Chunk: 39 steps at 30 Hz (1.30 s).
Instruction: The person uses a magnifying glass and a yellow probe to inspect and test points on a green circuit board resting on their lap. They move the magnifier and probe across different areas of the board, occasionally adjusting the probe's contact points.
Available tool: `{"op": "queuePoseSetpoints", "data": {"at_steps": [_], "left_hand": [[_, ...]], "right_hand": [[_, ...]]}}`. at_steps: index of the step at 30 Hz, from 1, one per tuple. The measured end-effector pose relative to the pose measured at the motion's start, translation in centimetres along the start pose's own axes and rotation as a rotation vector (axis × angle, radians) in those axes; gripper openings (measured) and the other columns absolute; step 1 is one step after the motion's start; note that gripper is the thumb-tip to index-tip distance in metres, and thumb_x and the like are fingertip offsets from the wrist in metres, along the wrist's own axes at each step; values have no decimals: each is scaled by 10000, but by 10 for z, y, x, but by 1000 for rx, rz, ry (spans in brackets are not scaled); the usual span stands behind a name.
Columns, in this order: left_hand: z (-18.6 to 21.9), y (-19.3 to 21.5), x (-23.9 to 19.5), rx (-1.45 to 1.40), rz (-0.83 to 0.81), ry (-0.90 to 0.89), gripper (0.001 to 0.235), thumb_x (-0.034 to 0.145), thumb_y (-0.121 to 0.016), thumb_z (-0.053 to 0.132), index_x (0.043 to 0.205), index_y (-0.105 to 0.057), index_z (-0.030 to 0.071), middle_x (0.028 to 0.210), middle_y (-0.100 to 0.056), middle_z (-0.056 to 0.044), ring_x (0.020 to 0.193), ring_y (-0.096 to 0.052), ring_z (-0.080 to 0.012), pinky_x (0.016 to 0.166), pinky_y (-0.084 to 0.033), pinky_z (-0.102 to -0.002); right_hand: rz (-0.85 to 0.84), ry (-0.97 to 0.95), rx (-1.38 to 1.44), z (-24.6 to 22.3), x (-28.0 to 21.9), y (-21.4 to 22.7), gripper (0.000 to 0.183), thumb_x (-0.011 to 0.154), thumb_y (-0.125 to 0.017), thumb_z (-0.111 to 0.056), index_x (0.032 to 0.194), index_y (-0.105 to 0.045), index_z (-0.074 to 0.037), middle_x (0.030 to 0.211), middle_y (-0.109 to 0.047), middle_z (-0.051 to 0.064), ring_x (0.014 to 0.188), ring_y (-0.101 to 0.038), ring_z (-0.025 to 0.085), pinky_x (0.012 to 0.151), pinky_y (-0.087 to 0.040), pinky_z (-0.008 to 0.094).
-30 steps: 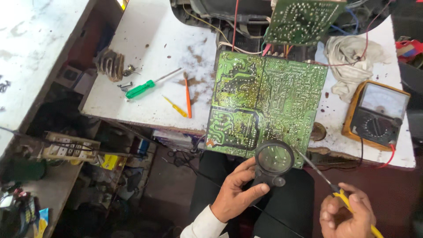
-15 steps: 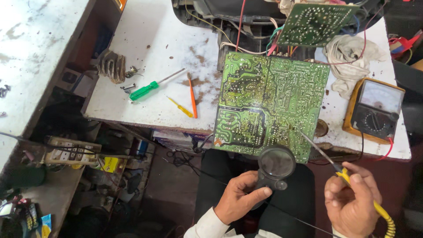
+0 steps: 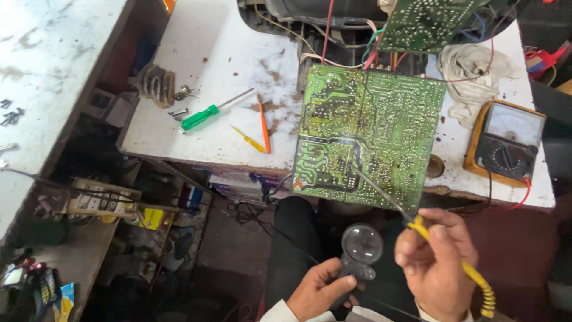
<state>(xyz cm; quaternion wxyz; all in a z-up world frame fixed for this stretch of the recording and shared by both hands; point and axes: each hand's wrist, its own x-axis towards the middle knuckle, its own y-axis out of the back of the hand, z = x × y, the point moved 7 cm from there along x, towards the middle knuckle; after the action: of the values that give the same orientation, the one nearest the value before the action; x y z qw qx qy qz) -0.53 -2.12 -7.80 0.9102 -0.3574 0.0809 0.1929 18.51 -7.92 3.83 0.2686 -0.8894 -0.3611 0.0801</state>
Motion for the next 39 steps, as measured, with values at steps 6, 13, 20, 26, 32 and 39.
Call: {"op": "queuePoseSetpoints", "data": {"at_steps": [6, 13, 20, 26, 32, 39], "left_hand": [[17, 83, -61, 45, 241, -124, 249, 1012, -629, 154, 1209, -637, 3, 875, -728, -100, 693, -723, -163, 611, -583, -295], [54, 204, -183, -83, 1023, -563, 289, 976, -573, 146, 1206, -633, -19, 931, -771, -149, 700, -761, -230, 560, -577, -323], [-12, 280, -227, -173, 1203, -541, 389, 968, -477, 194, 1299, -542, 0, 969, -784, -202, 550, -730, -294, 458, -584, -415], [-62, 295, -222, -81, 1157, -462, 437, 958, -491, 226, 1314, -557, -19, 893, -782, -208, 453, -694, -274, 435, -603, -419], [-51, 279, -202, -68, 1105, -408, 406, 941, -518, 220, 1283, -595, 14, 884, -788, -193, 448, -681, -250, 432, -599, -399], [0, 244, -164, 9, 1041, -379, 292, 938, -576, 199, 1135, -672, 6, 860, -782, -179, 424, -658, -233, 378, -534, -358]], "right_hand": [[-218, -3, -208, 34, 3, -85, 236, 1040, -599, -92, 1252, -627, 9, 853, -678, 152, 702, -618, 186, 591, -484, 261], [-672, 593, -771, 101, 15, -277, 255, 983, -621, -63, 1237, -620, -43, 1075, -692, 181, 988, -693, 339, 844, -548, 392], [-801, 754, -989, 212, 53, -407, 389, 878, -631, -42, 1257, -550, -61, 1074, -545, 198, 1039, -590, 423, 835, -532, 468], [-861, 533, -1420, 285, 89, -434, 275, 965, -566, -54, 1230, -553, -126, 1160, -522, 167, 1052, -623, 354, 798, -564, 455], [-697, 473, -1122, 234, 85, -391, 500, 883, -547, 10, 1374, -546, -81, 1160, -558, 193, 1020, -618, 400, 840, -526, 466], [65, 438, -1557, 187, 156, -264, 269, 756, -658, -113, 1001, -655, -2, 1027, -608, 228, 966, -570, 429, 842, -440, 541]]}}
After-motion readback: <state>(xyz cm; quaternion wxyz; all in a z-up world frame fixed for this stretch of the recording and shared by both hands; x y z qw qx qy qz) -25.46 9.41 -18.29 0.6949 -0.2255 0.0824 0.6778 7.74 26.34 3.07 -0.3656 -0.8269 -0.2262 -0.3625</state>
